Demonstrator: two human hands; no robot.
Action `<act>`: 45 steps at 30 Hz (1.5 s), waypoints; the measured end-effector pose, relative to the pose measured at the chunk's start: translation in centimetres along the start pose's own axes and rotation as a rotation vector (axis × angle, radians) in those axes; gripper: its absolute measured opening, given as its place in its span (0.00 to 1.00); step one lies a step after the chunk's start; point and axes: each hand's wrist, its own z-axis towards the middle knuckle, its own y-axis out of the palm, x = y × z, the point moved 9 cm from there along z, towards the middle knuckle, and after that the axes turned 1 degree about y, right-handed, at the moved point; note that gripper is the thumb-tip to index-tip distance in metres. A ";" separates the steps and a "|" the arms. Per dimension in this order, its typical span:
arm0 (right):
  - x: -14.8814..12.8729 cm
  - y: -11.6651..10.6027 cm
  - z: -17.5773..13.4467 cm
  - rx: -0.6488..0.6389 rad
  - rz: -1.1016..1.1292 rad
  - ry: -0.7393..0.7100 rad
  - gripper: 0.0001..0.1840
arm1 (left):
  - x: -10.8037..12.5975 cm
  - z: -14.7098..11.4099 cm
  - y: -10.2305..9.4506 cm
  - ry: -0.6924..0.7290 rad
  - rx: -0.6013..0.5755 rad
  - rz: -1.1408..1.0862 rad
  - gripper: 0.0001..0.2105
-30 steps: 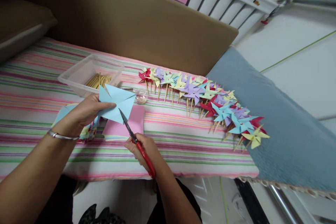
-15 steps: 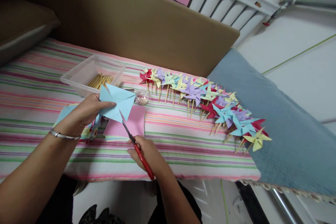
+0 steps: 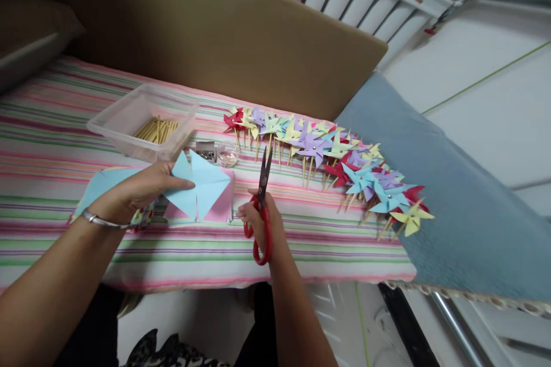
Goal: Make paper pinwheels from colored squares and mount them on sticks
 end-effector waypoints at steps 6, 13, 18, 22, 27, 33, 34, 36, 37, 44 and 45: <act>0.1 1.1 0.2 -0.004 -0.057 -0.032 0.20 | -2.6 -0.1 5.4 -0.100 -0.262 0.171 0.05; 0.3 0.9 0.4 0.110 0.093 -0.085 0.19 | -3.4 0.5 6.3 -0.145 -0.202 -0.183 0.10; -0.4 -0.3 0.4 0.313 0.245 -0.159 0.17 | -4.0 0.6 7.5 -0.140 -0.125 -0.488 0.11; -0.9 -0.2 0.3 0.356 0.238 -0.224 0.17 | -4.3 0.5 8.3 -0.076 -0.067 -0.464 0.12; -0.5 0.6 0.4 0.306 0.226 -0.191 0.16 | -4.0 1.0 6.9 -0.020 0.031 -0.412 0.15; -0.3 1.5 0.2 0.240 0.253 -0.101 0.15 | -3.5 1.1 6.0 -0.007 0.048 -0.387 0.16; -0.3 1.7 0.2 0.225 0.240 -0.098 0.14 | -3.4 1.1 6.0 -0.005 0.045 -0.384 0.17; -0.4 2.1 0.2 0.190 0.205 -0.092 0.14 | -3.1 1.1 5.8 0.014 0.037 -0.370 0.18; -0.3 2.2 0.2 0.174 0.187 -0.090 0.14 | -2.8 1.1 5.6 0.031 0.039 -0.356 0.18; 0.5 3.0 0.0 0.006 0.053 -0.089 0.20 | -0.5 0.9 0.1 0.133 0.252 -0.158 0.17; 0.5 3.2 -0.2 -0.031 0.012 -0.085 0.20 | -0.2 0.8 -0.4 0.133 0.262 -0.147 0.17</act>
